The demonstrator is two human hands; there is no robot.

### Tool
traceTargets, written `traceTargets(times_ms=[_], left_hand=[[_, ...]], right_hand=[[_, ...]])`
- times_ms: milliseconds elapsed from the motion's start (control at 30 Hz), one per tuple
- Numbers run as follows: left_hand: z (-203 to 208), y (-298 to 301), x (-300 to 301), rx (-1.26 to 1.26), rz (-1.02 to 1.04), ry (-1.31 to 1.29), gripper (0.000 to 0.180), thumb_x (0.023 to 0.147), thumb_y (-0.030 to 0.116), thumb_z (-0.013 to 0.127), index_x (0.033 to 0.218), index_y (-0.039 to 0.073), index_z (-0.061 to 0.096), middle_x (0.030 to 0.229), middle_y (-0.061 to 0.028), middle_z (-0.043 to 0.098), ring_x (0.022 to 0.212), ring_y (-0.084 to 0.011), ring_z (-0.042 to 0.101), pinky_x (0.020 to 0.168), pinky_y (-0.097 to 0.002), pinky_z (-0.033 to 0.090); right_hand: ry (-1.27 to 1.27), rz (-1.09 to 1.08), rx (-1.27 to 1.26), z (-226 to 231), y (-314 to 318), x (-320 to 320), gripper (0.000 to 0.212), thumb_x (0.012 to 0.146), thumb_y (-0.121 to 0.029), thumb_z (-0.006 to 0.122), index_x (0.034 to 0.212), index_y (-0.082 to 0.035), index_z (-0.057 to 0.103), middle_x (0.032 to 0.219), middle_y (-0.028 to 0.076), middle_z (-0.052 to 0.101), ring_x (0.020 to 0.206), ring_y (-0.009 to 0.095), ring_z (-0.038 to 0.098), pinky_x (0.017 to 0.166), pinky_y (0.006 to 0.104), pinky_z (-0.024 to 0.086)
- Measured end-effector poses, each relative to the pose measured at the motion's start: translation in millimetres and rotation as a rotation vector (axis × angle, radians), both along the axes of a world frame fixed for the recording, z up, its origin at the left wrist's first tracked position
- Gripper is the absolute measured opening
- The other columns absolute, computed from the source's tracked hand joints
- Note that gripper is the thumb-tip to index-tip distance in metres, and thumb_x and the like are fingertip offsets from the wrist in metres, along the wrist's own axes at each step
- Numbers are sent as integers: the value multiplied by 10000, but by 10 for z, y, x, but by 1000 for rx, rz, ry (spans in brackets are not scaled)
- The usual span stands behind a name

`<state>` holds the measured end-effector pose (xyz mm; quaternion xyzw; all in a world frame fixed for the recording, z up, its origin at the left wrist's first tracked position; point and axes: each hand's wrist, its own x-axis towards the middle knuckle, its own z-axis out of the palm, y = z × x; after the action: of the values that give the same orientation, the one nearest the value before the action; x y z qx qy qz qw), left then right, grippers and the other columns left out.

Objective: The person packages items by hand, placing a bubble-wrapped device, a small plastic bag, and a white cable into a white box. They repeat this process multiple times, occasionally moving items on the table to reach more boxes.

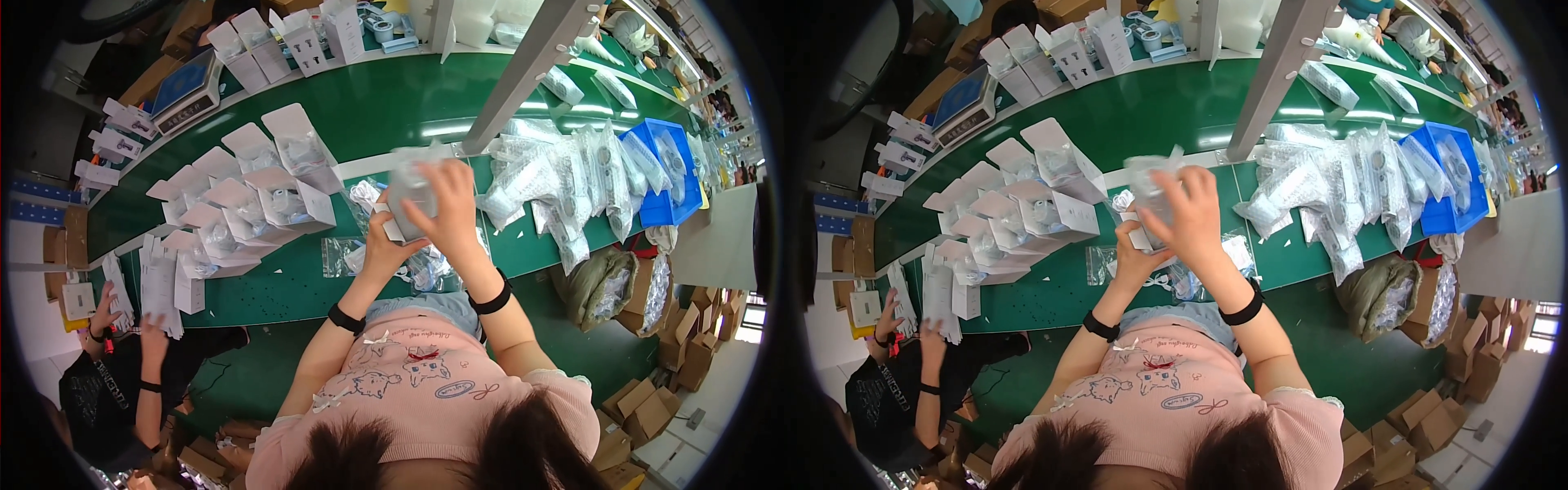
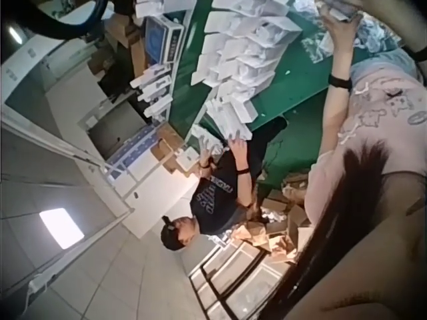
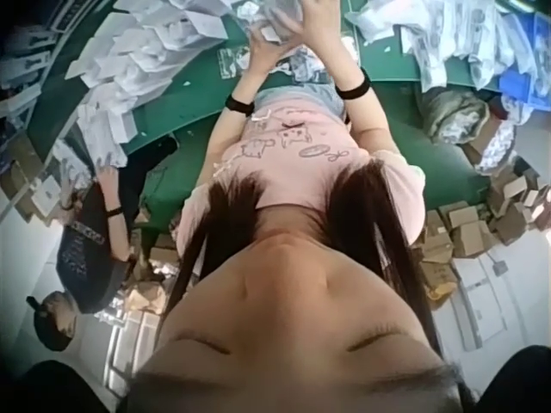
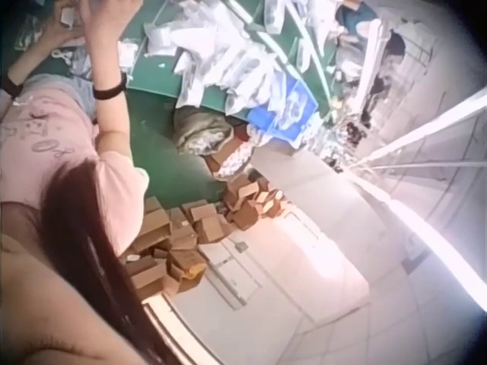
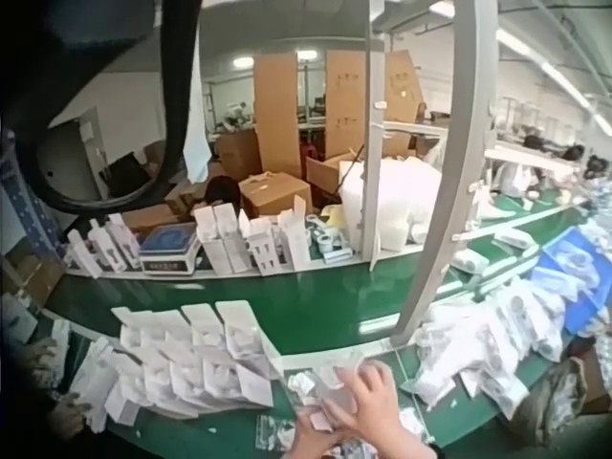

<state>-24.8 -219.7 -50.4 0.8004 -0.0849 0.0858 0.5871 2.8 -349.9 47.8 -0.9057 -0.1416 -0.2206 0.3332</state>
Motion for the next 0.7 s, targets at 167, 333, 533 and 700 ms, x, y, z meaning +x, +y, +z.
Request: traceTargets(times_ms=[167,333,533,700], left_hand=[[-158,198,164,34,63,-155,772,509,146,826,1010,92,242,1252,-221,306,1111,-299,384,916,-368,337],[-87,119,316,-40,85,-205,770,522,84,814,1017,110,225,1257,-202,301,1125,-285,354,933,-367,312],[-157,27,536,-65,-77,-156,750,535,106,805,1038,89,249,1285,-225,275,1140,-302,363,928,-379,328],[107,-55,664,-52,-218,-171,635,582,155,767,1047,54,347,1309,-200,275,1159,-324,353,939,-383,319]], right_hand=[[-79,149,137,-391,-290,-75,334,676,-140,632,984,-41,547,988,146,484,989,339,418,854,404,354],[558,-187,-244,-1427,-458,-256,437,642,-194,682,1013,-40,510,980,121,496,948,310,448,796,403,381],[421,-114,-152,-1609,-481,-320,402,618,-145,705,960,-48,517,893,106,503,877,292,469,740,376,408],[408,-142,402,-1204,-754,-184,329,658,-57,672,961,-56,543,861,68,561,759,190,545,638,285,440]])
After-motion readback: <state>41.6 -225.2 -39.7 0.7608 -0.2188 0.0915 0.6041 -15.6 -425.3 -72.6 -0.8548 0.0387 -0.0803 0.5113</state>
